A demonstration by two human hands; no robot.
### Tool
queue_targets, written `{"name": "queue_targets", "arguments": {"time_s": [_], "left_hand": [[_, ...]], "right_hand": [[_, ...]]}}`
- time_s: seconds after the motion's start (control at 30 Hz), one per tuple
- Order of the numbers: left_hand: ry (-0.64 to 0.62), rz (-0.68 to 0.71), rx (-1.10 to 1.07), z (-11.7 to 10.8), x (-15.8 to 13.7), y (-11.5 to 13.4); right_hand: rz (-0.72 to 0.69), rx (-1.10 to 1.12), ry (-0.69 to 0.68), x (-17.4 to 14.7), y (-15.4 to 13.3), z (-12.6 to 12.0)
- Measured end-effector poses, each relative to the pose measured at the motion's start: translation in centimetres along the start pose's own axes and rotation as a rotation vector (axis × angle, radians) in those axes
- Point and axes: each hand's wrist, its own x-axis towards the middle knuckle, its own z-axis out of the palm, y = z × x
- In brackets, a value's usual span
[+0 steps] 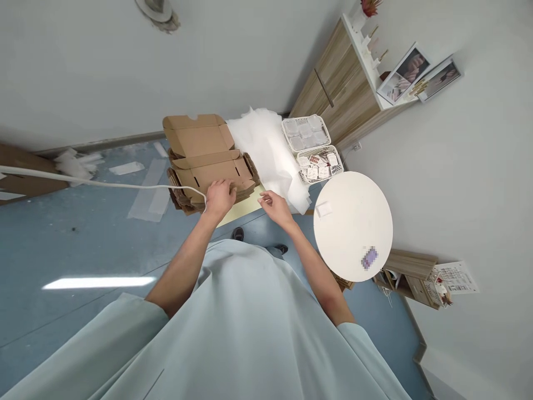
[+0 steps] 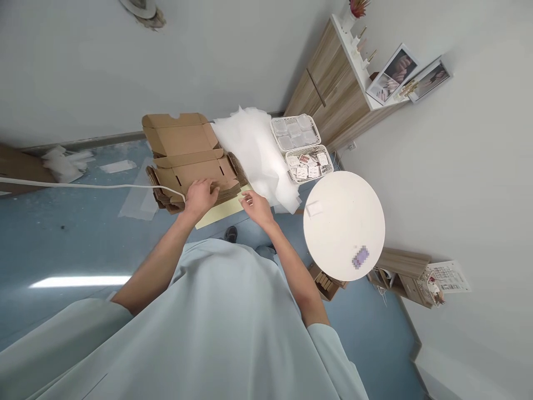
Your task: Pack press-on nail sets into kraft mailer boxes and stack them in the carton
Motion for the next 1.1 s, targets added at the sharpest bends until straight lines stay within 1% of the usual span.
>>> {"name": "queue_targets", "arguments": {"time_s": [0.13, 0.27, 0.4, 0.53, 0.63, 0.77, 0.8, 0.87, 0.97, 1.03, 1.1], "left_hand": [[-0.050, 0.059, 0.033, -0.5, 0.6, -0.6], [-0.062, 0.094, 0.028, -1.0, 0.8, -0.7], [-0.043, 0.089, 0.096, -1.0, 0.9, 0.0], [-0.026, 0.107, 0.144, -0.7, 1.1, 0.5], [-0.040, 0.111, 0.153, -0.6, 1.2, 0.5], [-0.061, 0.113, 0.161, -1.3, 1.0, 0.9], [-0.045, 0.123, 0.153, -1.7, 0.9, 1.1], [0.029, 0.156, 0.120, -2.6, 0.6, 1.7], [0.217, 0.222, 0.049, -4.6, 0.4, 2.6], [0.361, 0.263, 0.000, -6.1, 0.4, 3.2], [0.489, 0.309, -0.053, -7.6, 0.6, 4.0]], "right_hand": [[-0.017, -0.204, -0.090, 2.3, -1.2, 2.2], [-0.024, -0.363, -0.156, 3.5, -1.7, 3.5], [-0.034, -0.470, -0.182, 4.0, -2.0, 3.8], [0.025, -0.592, -0.220, 4.6, -1.9, 3.9], [0.053, -0.644, -0.252, 5.0, -1.6, 4.0], [0.113, -0.668, -0.300, 5.3, -1.4, 4.5], [0.124, -0.673, -0.312, 5.4, -1.4, 4.6], [0.138, -0.680, -0.329, 5.3, -1.7, 4.9], [0.123, -0.630, -0.307, 4.9, -2.3, 4.5], [0.067, -0.532, -0.210, 4.5, -3.0, 3.3], [-0.003, -0.389, -0.049, 3.9, -3.9, 1.1]]}}
